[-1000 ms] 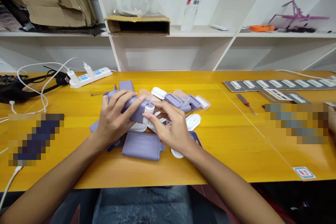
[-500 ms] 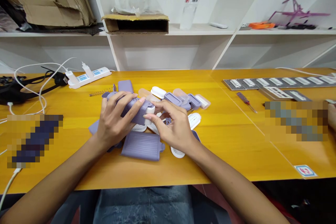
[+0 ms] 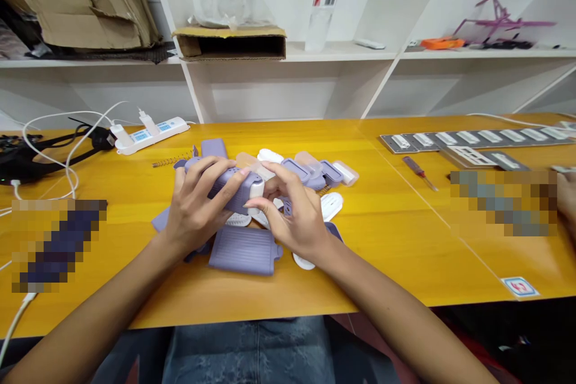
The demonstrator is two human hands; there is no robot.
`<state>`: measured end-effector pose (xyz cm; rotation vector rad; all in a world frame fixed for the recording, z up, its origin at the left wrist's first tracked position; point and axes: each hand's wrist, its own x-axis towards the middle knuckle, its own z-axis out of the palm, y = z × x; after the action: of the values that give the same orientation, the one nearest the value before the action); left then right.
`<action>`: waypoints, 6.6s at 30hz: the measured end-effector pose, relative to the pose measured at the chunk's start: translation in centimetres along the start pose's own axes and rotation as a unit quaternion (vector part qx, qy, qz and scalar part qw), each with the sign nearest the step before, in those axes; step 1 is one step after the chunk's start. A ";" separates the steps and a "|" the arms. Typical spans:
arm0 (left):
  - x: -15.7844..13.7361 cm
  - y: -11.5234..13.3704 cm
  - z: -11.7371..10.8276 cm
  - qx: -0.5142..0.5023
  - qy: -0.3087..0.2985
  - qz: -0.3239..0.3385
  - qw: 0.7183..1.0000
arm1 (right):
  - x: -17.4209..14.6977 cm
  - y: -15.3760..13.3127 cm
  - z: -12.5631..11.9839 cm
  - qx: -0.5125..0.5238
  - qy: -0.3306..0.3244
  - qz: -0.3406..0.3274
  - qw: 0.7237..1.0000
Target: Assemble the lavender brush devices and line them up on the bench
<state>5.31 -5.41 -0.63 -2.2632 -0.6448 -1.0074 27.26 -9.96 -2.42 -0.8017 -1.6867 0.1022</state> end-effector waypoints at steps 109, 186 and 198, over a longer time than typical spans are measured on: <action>0.1 -1.6 -0.9 -0.169 -0.092 -0.050 0.980 | -0.2 0.7 -0.9 0.012 -0.136 0.011 0.991; 0.4 -5.1 -0.1 -0.521 0.069 -0.524 0.671 | 1.6 1.7 -2.9 -0.027 -0.090 0.047 0.995; 0.3 -4.3 0.4 -0.529 0.088 -0.562 0.630 | 0.2 -1.5 -0.9 -0.105 -0.414 -0.082 0.901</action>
<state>3.03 -1.94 0.71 -2.3765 -1.8567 -2.7658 27.34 -11.35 -1.30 -0.8258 -2.6031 0.1606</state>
